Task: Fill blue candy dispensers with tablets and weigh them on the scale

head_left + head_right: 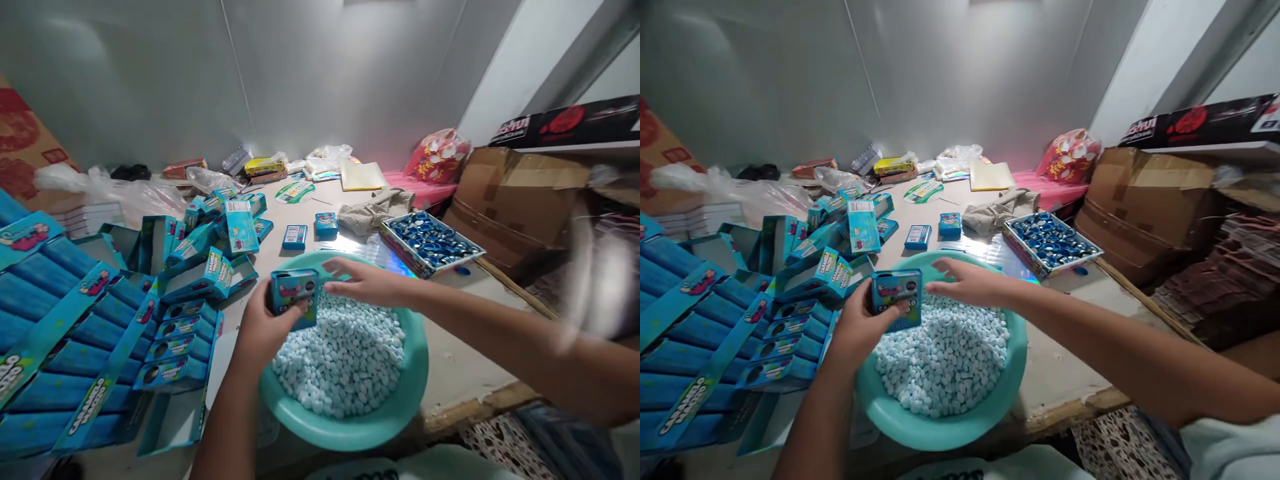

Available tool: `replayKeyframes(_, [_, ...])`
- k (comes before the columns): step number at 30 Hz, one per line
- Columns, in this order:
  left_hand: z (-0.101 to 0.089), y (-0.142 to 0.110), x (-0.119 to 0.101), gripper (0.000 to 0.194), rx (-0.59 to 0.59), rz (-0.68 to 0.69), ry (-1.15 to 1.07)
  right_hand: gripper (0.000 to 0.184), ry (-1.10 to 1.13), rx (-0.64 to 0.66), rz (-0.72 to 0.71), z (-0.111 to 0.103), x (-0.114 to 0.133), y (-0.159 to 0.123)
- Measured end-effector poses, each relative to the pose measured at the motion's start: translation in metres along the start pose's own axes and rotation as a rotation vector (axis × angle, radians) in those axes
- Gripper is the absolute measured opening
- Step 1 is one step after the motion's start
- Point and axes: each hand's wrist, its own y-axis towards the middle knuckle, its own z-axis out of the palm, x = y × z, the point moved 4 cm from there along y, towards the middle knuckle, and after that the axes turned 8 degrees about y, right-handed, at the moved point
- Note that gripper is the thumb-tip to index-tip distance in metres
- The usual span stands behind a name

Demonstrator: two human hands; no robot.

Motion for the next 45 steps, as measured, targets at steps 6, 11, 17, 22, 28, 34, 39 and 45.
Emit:
replayKeyframes(6, [-0.002,0.018,0.032,0.06,-0.118,-0.007,-0.03,0.051,-0.164,0.246,0.173,0.032,-0.057,0.036])
replayKeyframes(11, [-0.009,0.011,0.034,0.053,-0.19,0.034,0.031,0.035,-0.171,0.293,0.103,0.062,-0.036,0.023])
replayKeyframes(17, [-0.006,0.006,0.029,0.046,-0.115,0.019,-0.009,0.108,-0.493,0.374,0.047,0.048,-0.025,-0.04])
replayKeyframes(22, [-0.005,0.005,0.03,0.044,-0.116,0.006,0.079,0.127,-0.662,0.316,-0.001,0.067,-0.052,-0.014])
replayKeyframes(28, [-0.006,0.004,0.031,0.044,-0.128,0.023,0.077,0.106,-0.572,0.125,-0.182,0.073,-0.066,0.051])
replayKeyframes(34, [-0.008,0.004,0.028,0.041,-0.156,0.003,0.207,0.082,-0.035,0.16,-0.094,0.077,-0.042,0.02])
replayKeyframes(39, [-0.007,0.009,0.03,0.042,-0.169,-0.029,0.238,0.117,-0.046,0.206,-0.186,0.104,-0.028,0.011])
replayKeyframes(45, [-0.005,0.01,0.034,0.046,-0.187,-0.022,0.257,0.107,-0.05,0.043,-0.245,0.119,-0.034,0.027])
